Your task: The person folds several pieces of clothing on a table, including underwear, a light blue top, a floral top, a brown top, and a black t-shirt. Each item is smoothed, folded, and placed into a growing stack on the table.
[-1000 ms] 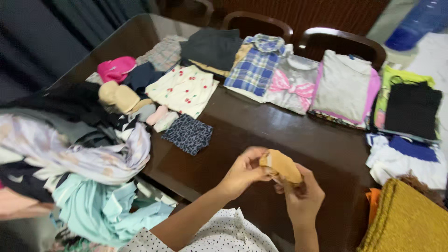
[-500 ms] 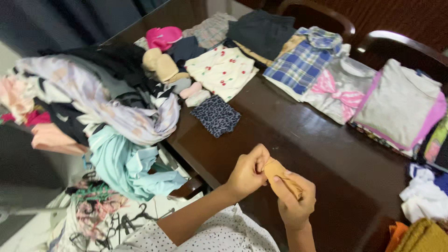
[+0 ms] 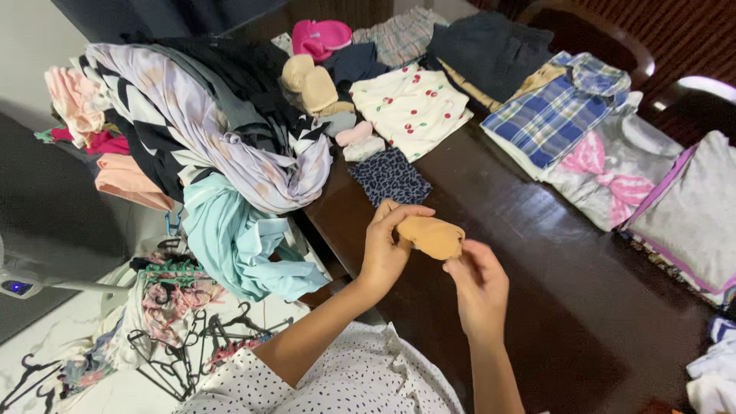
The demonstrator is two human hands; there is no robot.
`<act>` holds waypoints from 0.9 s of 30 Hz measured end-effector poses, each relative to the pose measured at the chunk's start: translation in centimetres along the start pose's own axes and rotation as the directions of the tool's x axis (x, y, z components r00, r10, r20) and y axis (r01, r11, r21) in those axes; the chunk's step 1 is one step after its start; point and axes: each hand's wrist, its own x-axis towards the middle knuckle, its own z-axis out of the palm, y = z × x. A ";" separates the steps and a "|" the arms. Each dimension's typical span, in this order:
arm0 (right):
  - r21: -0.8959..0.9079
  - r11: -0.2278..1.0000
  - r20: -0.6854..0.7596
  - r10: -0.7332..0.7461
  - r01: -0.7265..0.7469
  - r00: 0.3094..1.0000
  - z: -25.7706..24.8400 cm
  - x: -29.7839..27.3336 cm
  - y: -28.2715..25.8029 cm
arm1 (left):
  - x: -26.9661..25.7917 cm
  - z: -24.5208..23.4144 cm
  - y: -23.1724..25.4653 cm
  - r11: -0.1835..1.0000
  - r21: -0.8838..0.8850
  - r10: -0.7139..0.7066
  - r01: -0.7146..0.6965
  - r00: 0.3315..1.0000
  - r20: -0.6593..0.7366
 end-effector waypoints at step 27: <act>-0.115 0.919 -0.011 0.378 -0.376 0.926 12.1 21.0 20.8 | 7.1 -14.3 -21.4 0.896 -0.007 -0.419 0.445 0.849 0.322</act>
